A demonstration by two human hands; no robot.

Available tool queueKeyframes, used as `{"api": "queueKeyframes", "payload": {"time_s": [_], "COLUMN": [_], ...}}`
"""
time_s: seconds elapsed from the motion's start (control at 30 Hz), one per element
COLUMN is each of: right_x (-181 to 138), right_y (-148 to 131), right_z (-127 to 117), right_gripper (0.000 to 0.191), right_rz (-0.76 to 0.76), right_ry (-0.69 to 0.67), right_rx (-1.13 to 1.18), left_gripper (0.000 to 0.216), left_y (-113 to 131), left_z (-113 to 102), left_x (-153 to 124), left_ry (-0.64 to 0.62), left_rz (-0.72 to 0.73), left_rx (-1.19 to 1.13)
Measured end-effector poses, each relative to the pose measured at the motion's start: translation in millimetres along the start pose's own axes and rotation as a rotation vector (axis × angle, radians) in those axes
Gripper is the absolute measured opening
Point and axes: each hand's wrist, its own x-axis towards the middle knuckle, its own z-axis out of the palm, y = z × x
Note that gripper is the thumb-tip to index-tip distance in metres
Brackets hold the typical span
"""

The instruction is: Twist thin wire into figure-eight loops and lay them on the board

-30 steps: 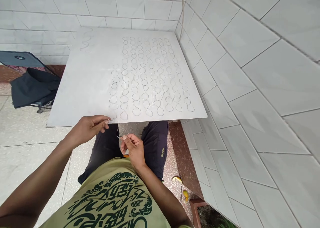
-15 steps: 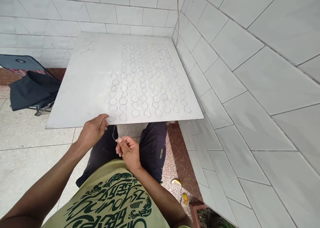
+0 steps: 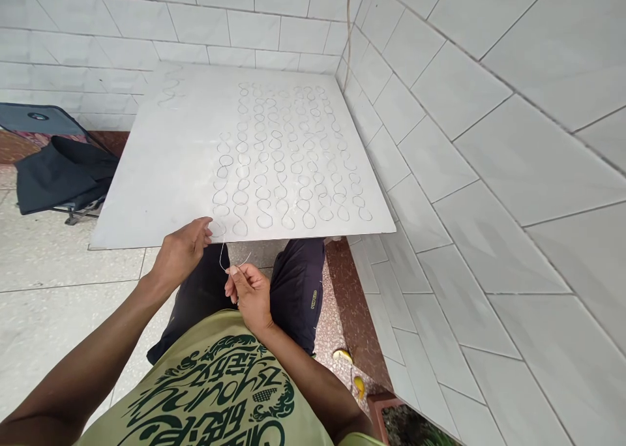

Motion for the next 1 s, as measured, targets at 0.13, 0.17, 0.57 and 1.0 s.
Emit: {"api": "queueKeyframes", "payload": {"time_s": [0.13, 0.17, 0.57, 1.0], "right_x": [1.6, 2.3, 11.2, 6.0], "right_y": [-1.0, -1.9, -10.0, -7.5], "right_z": [1.8, 1.8, 7.5, 10.9], "right_gripper": [0.032, 0.032, 0.032, 0.029], "right_rz": [0.000, -0.003, -0.018, 0.113], "right_ry": [0.016, 0.029, 0.074, -0.033], "right_rx": [0.009, 0.019, 0.142, 0.086], "left_gripper": [0.040, 0.045, 0.048, 0.035], "left_y": [11.6, 15.2, 48.3, 36.2], "left_z": [-0.7, -3.4, 7.7, 10.9], "left_x": [2.0, 0.7, -40.4, -32.6], "left_ry": [0.089, 0.113, 0.004, 0.059], "left_rz": [-0.096, -0.122, -0.445, -0.506], "left_rx": [-0.190, -0.237, -0.802, -0.859]}}
